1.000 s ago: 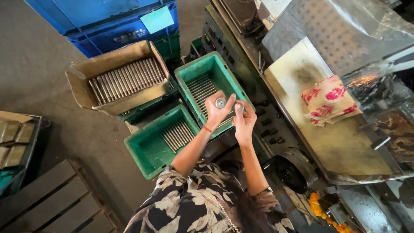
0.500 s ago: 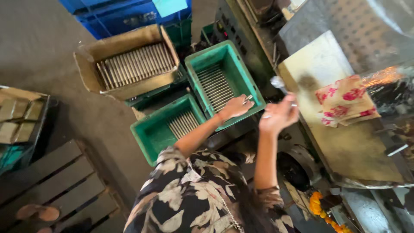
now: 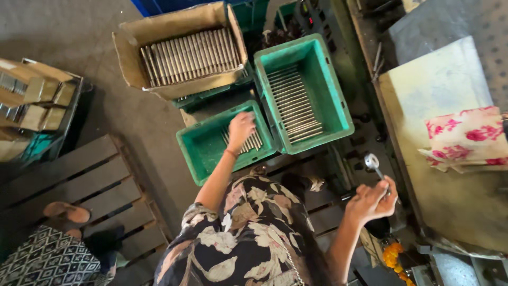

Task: The person repeatedly picks up metal rods from a green crate, inserts them into a grinding machine, and operates a lever to process them. After each cycle, the person removes the rod and places it back into the crate. The process is repeated for multiple rods.

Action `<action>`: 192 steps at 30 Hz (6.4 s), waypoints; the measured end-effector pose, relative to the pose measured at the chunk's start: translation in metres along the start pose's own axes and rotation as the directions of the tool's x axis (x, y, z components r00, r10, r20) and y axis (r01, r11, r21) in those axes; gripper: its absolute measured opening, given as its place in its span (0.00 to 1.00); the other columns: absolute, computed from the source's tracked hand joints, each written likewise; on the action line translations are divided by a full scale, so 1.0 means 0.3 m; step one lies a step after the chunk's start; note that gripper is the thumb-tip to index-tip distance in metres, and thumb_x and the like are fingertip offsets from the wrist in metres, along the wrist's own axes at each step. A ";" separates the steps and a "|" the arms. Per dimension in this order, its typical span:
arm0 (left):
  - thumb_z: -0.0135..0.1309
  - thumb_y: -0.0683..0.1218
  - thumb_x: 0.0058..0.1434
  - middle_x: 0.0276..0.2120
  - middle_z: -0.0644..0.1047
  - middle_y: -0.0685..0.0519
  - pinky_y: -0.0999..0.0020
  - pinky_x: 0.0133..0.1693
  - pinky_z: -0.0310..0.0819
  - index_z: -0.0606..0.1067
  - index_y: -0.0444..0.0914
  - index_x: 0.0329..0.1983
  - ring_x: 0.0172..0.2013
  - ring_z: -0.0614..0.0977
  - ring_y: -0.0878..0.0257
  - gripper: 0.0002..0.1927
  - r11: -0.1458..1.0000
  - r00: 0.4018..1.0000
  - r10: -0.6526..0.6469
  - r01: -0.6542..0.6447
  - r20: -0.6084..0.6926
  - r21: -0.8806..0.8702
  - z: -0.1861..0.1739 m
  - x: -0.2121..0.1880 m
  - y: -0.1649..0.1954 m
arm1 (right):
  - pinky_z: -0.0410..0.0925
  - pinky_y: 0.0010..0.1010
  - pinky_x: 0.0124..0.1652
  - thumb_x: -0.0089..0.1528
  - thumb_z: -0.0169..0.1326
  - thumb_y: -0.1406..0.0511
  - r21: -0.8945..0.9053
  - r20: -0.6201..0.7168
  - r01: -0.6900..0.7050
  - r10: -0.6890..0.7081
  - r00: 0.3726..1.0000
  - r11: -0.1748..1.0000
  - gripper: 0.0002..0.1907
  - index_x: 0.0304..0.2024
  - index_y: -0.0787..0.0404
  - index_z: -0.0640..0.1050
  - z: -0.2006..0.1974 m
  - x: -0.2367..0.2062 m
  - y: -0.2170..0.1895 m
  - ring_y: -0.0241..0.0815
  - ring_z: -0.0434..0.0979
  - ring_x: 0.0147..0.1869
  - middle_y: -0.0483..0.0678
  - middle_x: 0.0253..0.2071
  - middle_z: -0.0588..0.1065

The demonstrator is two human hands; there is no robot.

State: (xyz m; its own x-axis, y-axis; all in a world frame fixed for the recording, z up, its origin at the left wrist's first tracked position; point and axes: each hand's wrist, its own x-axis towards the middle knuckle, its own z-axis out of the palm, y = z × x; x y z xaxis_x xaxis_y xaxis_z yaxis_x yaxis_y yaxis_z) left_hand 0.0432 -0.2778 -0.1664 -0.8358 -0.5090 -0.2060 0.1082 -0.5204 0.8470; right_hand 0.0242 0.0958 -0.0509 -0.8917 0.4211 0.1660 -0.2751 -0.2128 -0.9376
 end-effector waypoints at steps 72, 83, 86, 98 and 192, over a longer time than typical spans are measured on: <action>0.64 0.48 0.60 0.15 0.63 0.61 0.74 0.15 0.45 0.73 0.41 0.35 0.12 0.60 0.73 0.11 0.825 0.558 -0.557 0.292 0.615 0.483 0.780 -0.288 0.197 | 0.61 0.35 0.25 0.70 0.53 0.60 -0.490 0.633 0.470 -0.071 0.771 0.734 0.10 0.40 0.59 0.74 -0.052 0.024 -0.049 0.44 0.64 0.23 0.44 0.23 0.66; 0.63 0.45 0.63 0.20 0.67 0.63 0.76 0.18 0.55 0.73 0.39 0.38 0.18 0.64 0.76 0.09 0.947 0.730 -0.212 -0.012 0.650 0.322 0.792 -0.481 0.204 | 0.65 0.43 0.25 0.61 0.58 0.64 -0.202 0.883 0.910 -0.335 0.328 0.361 0.09 0.40 0.61 0.74 -0.089 0.126 -0.170 0.54 0.72 0.24 0.50 0.23 0.70; 0.63 0.44 0.62 0.20 0.67 0.63 0.76 0.18 0.55 0.73 0.39 0.36 0.17 0.65 0.75 0.10 0.937 0.743 -0.250 0.025 0.621 0.348 0.801 -0.499 0.210 | 0.65 0.44 0.25 0.64 0.55 0.61 -0.262 0.898 0.904 -0.258 0.357 0.338 0.08 0.38 0.60 0.75 -0.117 0.123 -0.185 0.55 0.72 0.24 0.50 0.23 0.69; 0.61 0.45 0.64 0.21 0.65 0.63 0.78 0.20 0.50 0.74 0.41 0.38 0.19 0.62 0.77 0.07 0.916 0.518 -0.397 0.178 0.758 0.359 0.833 -0.460 0.266 | 0.70 0.36 0.34 0.68 0.53 0.62 -0.399 0.843 0.467 0.115 0.526 0.789 0.11 0.40 0.63 0.81 -0.072 0.031 -0.434 0.45 0.78 0.31 0.51 0.30 0.78; 0.57 0.35 0.59 0.59 0.63 0.50 0.24 0.58 0.62 0.54 0.50 0.62 0.56 0.70 0.51 0.35 0.855 0.805 -0.443 0.512 0.395 -0.084 2.953 0.238 -1.074 | 0.71 0.55 0.33 0.69 0.44 0.56 -0.808 -0.423 -0.586 -0.632 0.650 -0.062 0.24 0.32 0.65 0.83 -2.045 1.293 -0.591 0.67 0.78 0.31 0.62 0.22 0.74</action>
State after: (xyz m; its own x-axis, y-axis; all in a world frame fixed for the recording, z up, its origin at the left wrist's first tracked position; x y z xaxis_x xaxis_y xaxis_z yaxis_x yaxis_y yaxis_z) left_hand -0.5283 0.4609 -0.0198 -0.9332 0.0921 -0.3475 -0.2904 -0.7628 0.5778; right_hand -0.0524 0.8377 -0.0076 -0.2538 0.7806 0.5711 0.8298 0.4791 -0.2861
